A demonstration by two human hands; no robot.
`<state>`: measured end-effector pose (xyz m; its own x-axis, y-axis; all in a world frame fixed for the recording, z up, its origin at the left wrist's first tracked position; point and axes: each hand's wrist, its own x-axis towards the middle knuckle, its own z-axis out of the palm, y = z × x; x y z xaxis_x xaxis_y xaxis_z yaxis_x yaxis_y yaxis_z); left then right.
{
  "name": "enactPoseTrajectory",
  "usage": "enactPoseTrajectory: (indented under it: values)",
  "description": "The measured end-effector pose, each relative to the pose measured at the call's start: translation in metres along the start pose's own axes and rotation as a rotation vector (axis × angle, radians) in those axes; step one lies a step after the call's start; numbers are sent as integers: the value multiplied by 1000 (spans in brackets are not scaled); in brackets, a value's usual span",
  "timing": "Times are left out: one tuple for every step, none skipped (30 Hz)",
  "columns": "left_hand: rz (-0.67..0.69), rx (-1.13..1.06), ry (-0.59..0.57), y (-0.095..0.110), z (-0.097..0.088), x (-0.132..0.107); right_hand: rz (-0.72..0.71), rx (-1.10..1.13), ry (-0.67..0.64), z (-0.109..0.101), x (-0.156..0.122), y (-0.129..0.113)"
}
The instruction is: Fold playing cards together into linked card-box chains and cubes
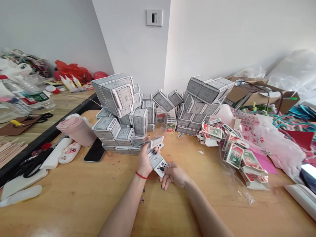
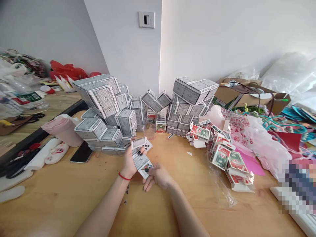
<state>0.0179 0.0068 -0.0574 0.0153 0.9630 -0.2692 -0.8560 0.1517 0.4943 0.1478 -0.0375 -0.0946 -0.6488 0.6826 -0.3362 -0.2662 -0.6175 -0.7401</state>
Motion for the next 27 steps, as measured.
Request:
enactPoseTrajectory:
  values:
    - [33, 32, -6, 0, 0, 0, -5, -2, 16, 1, 1, 1]
    - [68, 62, -15, -1, 0, -1, -10, -4, 34, 1, 2, 2]
    - [97, 89, -18, -1, 0, -1, -16, -5, 55, 1, 2, 3]
    - [119, 113, -4, -2, 0, 0, -21, -7, 73, 2, 3, 4]
    - [136, 130, 11, -3, -1, 0, -26, -7, 91, 2, 3, 4]
    - [148, 144, 20, -4, -1, 0, -30, -6, 104, 2, 4, 4]
    - [154, 157, 24, -5, -1, 1, -36, -3, 115, 3, 4, 5]
    - [157, 167, 25, -6, -1, 1, -43, 0, 120, 3, 5, 5]
    - [160, 177, 23, -7, -1, 1, -51, 4, 121, 3, 6, 5]
    - [162, 184, 21, -8, -1, 1, -60, 7, 119, 3, 6, 5]
    - [163, 188, 21, -8, -1, 1, -70, 10, 111, 3, 6, 5]
    - [161, 187, 23, -8, -1, 1, -80, 14, 94, 3, 5, 4]
    - [152, 181, 25, -7, 0, 1, -88, 18, 69, 4, 4, 2]
    - [134, 171, 23, -6, 0, 0, -94, 21, 35, 4, 2, 0]
    - [104, 155, 13, -5, 1, 0, -100, 21, -6, 4, -1, -3]
    - [70, 134, -6, -3, 2, -1, -104, 15, -53, 4, -4, -7]
    - [36, 110, -31, -1, 3, -2, -102, 1, -101, 4, -7, -10]
    - [7, 81, -57, 1, 3, -2, -96, -27, -148, 4, -10, -13]
    - [-15, 50, -80, 3, 4, -3, -87, -53, -189, 5, -13, -16]
    - [-26, 20, -95, 4, 5, -3, -83, -75, -215, 5, -14, -18]
    - [-34, -3, -105, 5, 6, -3, -83, -90, -226, 5, -15, -19]
    - [-39, -15, -106, 6, 6, -3, -88, -97, -219, 5, -14, -18]
    - [-44, -15, -102, 6, 7, -4, -99, -98, -196, 5, -13, -17]
    - [-50, -6, -94, 6, 7, -4, -112, -99, -162, 5, -11, -15]
    - [-56, 9, -86, 5, 7, -5, -128, -101, -118, 5, -8, -13]
    - [-61, 22, -82, 3, 7, -6, -147, -104, -70, 5, -6, -11]
    - [-65, 33, -82, 1, 7, -7, -170, -108, -25, 6, -4, -9]
